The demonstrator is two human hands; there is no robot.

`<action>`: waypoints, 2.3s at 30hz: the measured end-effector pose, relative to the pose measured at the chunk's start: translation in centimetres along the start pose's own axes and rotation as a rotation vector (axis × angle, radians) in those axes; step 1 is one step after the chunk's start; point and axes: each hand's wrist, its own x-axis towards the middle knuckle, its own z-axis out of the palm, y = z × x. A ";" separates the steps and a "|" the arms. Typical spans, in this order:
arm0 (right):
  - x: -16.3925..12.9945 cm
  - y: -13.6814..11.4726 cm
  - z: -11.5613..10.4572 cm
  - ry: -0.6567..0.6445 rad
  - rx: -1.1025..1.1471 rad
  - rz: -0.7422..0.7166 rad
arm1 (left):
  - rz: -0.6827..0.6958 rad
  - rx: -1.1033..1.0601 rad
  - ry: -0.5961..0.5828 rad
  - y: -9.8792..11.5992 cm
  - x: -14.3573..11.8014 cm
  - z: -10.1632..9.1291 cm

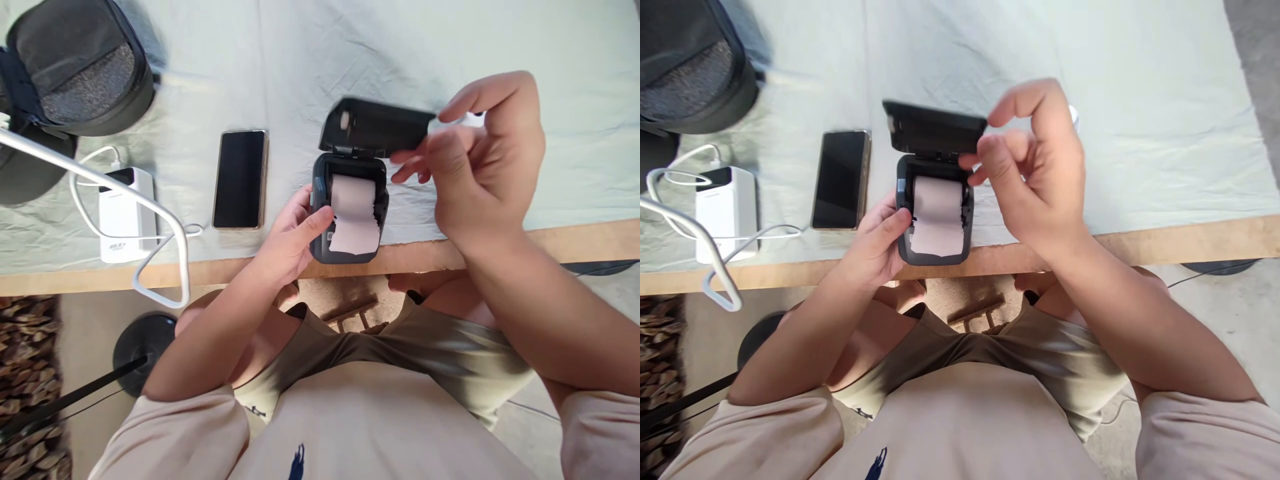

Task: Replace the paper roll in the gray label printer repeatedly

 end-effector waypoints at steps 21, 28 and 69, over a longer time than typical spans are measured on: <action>-0.2 -2.5 -0.4 -0.485 -0.496 0.022 | 0.072 0.192 -0.107 -0.7 0.0 -0.8; 1.5 -1.8 -1.6 -0.211 0.423 0.406 | 0.012 0.033 0.013 0.2 -0.1 0.3; 3.9 4.8 -4.2 0.093 -0.724 0.249 | 0.015 -0.082 0.097 0.1 0.0 -0.1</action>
